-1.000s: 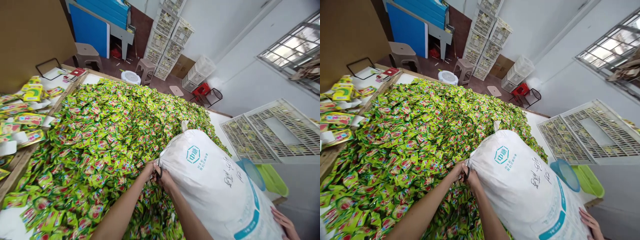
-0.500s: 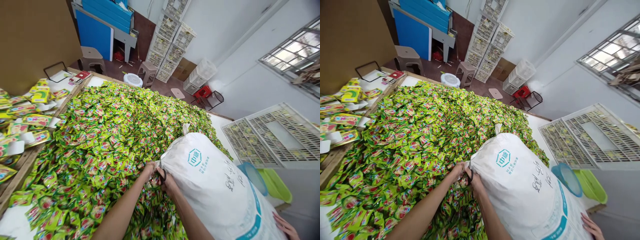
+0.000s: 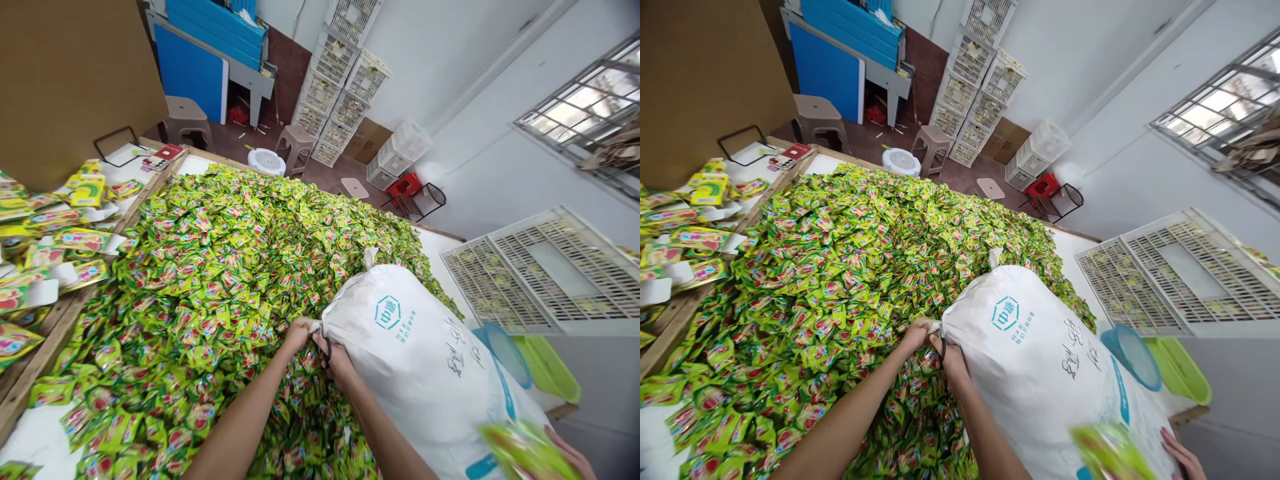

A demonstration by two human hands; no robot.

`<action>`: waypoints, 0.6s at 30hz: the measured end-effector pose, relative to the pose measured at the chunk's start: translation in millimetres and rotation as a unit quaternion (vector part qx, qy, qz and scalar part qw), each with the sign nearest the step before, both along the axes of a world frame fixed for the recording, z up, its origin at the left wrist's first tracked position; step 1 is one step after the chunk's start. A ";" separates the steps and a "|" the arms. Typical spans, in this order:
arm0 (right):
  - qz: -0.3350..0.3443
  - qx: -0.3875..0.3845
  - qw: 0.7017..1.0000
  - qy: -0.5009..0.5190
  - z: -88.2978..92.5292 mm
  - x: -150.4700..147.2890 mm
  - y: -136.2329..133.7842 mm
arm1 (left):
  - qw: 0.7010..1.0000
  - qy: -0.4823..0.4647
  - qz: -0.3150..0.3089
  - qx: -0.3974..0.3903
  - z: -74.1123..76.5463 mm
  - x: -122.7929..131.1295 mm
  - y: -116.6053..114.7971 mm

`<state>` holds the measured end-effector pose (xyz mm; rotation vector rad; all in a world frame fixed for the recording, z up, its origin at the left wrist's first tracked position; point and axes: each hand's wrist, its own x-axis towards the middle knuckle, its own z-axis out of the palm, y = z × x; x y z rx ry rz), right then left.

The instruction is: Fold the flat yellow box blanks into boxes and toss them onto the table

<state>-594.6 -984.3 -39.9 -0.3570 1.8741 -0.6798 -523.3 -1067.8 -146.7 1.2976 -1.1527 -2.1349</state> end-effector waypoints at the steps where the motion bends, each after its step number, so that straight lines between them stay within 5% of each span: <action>1: 0.006 0.007 1.000 -0.004 -0.2 -1.7 0.0 | 1.000 0.001 0.001 -0.004 -0.7 0.2 -0.4; 10: 0.001 0.052 0.995 -0.089 -1.4 -5.1 -15.9 | 0.999 -0.015 0.010 0.039 -10.1 -8.7 10.5; 18: 0.001 0.036 0.997 -0.074 5.1 -5.4 -8.3 | 0.999 0.006 0.011 0.040 -2.0 1.0 7.5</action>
